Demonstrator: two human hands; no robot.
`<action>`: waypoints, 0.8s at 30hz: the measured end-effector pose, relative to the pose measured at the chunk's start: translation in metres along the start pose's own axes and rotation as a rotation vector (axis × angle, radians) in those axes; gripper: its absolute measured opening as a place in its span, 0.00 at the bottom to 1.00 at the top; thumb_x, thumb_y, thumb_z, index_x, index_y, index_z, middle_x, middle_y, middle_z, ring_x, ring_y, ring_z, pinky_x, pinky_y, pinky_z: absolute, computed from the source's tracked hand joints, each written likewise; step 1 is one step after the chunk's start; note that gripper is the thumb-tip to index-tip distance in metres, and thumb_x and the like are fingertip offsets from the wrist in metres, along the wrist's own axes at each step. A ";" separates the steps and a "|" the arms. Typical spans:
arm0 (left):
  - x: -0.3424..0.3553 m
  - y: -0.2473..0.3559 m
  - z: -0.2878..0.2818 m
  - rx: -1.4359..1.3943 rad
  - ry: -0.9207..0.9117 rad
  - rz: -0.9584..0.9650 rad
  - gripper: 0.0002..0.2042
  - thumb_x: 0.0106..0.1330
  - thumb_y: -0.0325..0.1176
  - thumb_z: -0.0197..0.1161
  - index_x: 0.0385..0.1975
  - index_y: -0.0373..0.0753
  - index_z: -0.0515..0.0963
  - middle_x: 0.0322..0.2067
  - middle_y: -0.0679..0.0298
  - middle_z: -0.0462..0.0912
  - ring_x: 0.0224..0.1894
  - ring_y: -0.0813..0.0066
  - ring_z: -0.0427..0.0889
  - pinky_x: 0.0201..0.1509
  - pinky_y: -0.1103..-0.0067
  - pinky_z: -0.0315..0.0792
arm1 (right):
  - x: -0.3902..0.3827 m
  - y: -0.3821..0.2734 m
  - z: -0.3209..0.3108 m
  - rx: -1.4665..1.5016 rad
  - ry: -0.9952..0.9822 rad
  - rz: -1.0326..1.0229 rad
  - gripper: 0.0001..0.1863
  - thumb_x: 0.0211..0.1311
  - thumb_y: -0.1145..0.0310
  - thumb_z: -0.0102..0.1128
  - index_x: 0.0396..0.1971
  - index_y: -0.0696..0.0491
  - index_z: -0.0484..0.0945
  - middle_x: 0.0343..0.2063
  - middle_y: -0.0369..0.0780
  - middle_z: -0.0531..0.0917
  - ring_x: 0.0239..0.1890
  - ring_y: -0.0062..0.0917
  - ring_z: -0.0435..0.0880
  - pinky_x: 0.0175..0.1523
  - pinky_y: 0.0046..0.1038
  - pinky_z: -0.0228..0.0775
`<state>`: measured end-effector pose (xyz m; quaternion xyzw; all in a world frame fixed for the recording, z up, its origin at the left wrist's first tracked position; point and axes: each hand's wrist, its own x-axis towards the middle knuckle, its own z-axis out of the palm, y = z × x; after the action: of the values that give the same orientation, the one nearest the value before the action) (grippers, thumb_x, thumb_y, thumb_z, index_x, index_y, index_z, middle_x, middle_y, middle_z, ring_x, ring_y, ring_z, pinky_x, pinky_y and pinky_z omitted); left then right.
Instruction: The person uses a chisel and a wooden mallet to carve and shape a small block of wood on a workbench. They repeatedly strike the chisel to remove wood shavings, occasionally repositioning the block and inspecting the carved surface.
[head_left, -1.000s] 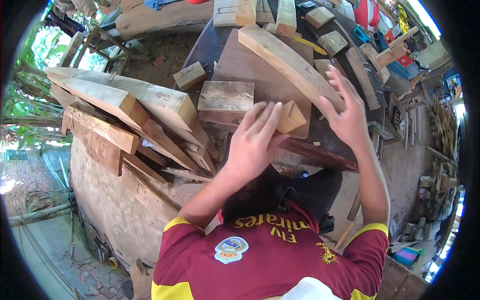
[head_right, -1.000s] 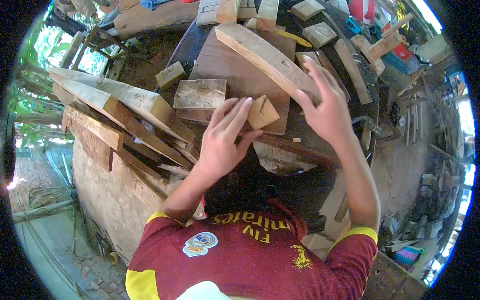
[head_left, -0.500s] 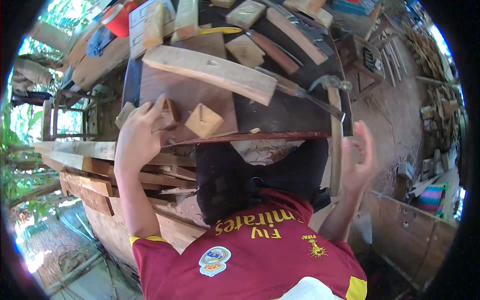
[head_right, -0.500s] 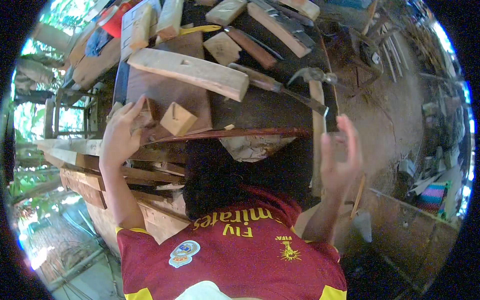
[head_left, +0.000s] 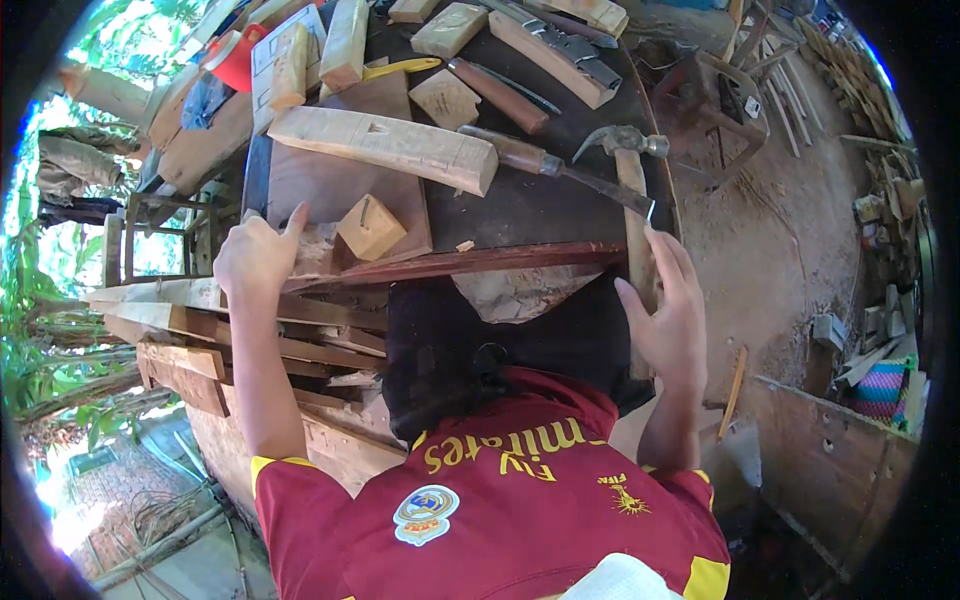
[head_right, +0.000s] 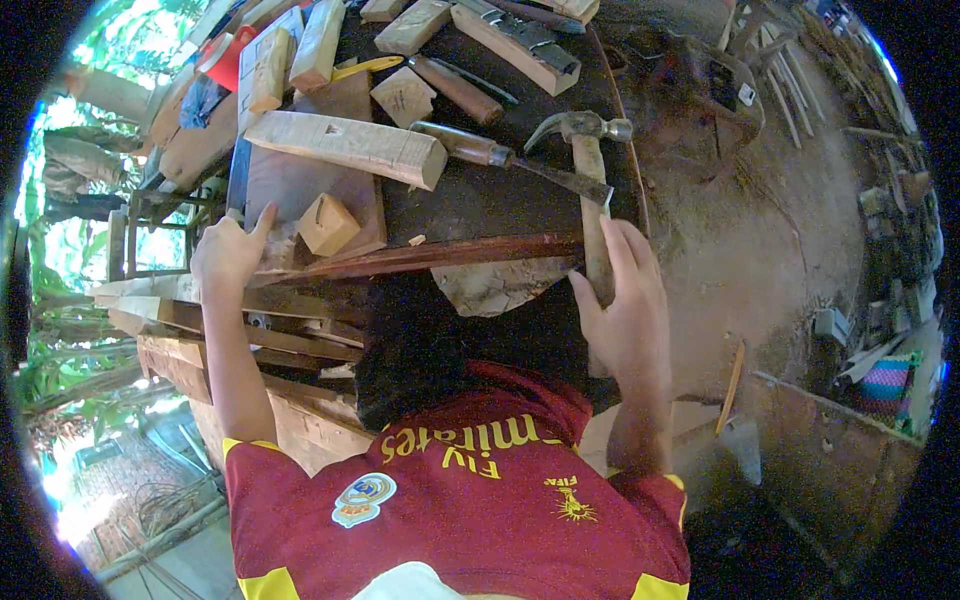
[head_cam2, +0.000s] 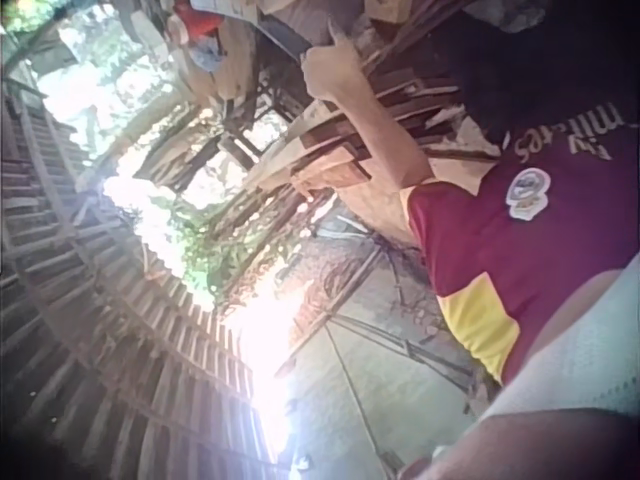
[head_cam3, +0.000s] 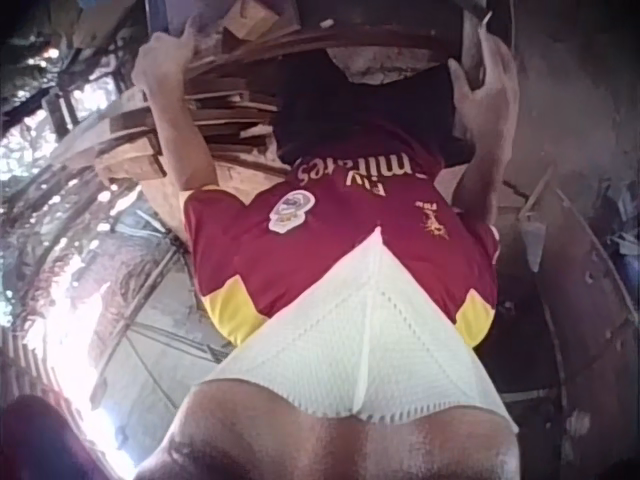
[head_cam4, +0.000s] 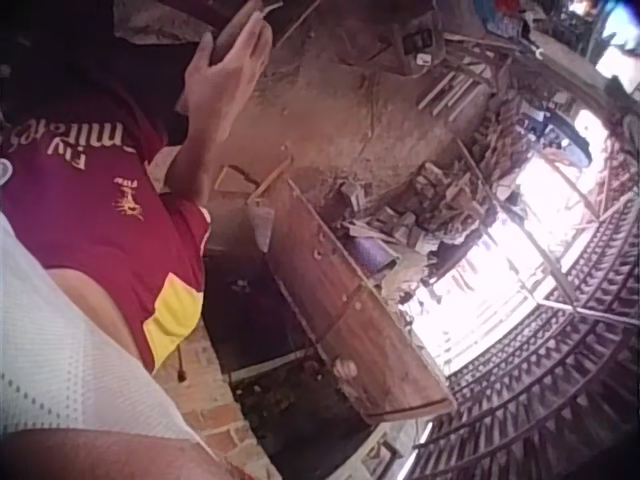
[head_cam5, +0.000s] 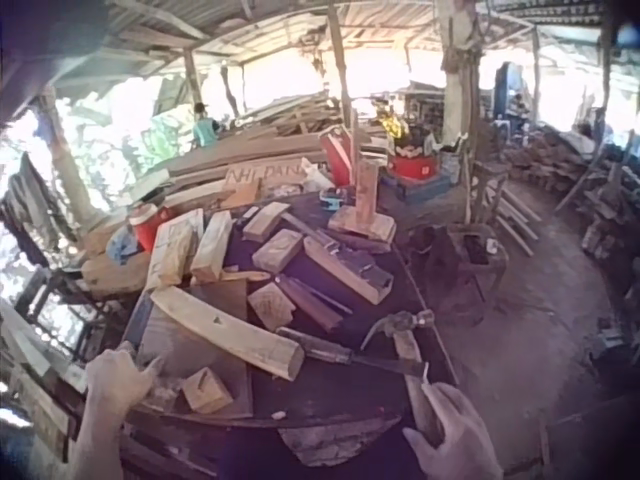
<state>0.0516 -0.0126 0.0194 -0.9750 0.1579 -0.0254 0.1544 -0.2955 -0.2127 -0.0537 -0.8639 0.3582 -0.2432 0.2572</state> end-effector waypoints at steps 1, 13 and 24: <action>-0.003 -0.003 -0.001 -0.011 -0.021 -0.019 0.40 0.60 0.71 0.49 0.40 0.31 0.81 0.38 0.43 0.83 0.45 0.47 0.83 0.48 0.59 0.76 | 0.007 0.001 -0.002 -0.073 0.004 -0.067 0.29 0.54 0.72 0.66 0.58 0.56 0.71 0.54 0.50 0.75 0.57 0.45 0.74 0.61 0.37 0.67; -0.058 -0.021 0.031 -0.273 0.162 0.453 0.33 0.62 0.52 0.62 0.60 0.32 0.71 0.56 0.48 0.73 0.60 0.50 0.70 0.65 0.65 0.64 | 0.125 -0.057 0.051 -0.236 -0.294 -0.452 0.18 0.55 0.70 0.64 0.46 0.57 0.77 0.41 0.50 0.82 0.47 0.45 0.80 0.52 0.40 0.73; -0.083 -0.018 0.067 -0.245 0.539 0.269 0.24 0.62 0.46 0.62 0.53 0.35 0.77 0.53 0.46 0.76 0.60 0.53 0.70 0.62 0.62 0.65 | 0.164 -0.063 0.017 0.028 -0.292 -0.332 0.30 0.54 0.71 0.70 0.56 0.63 0.71 0.47 0.55 0.81 0.50 0.36 0.83 0.56 0.34 0.72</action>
<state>-0.0150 0.0499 -0.0389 -0.9149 0.3225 -0.2426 -0.0096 -0.1516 -0.2913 0.0115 -0.9334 0.1664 -0.1598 0.2748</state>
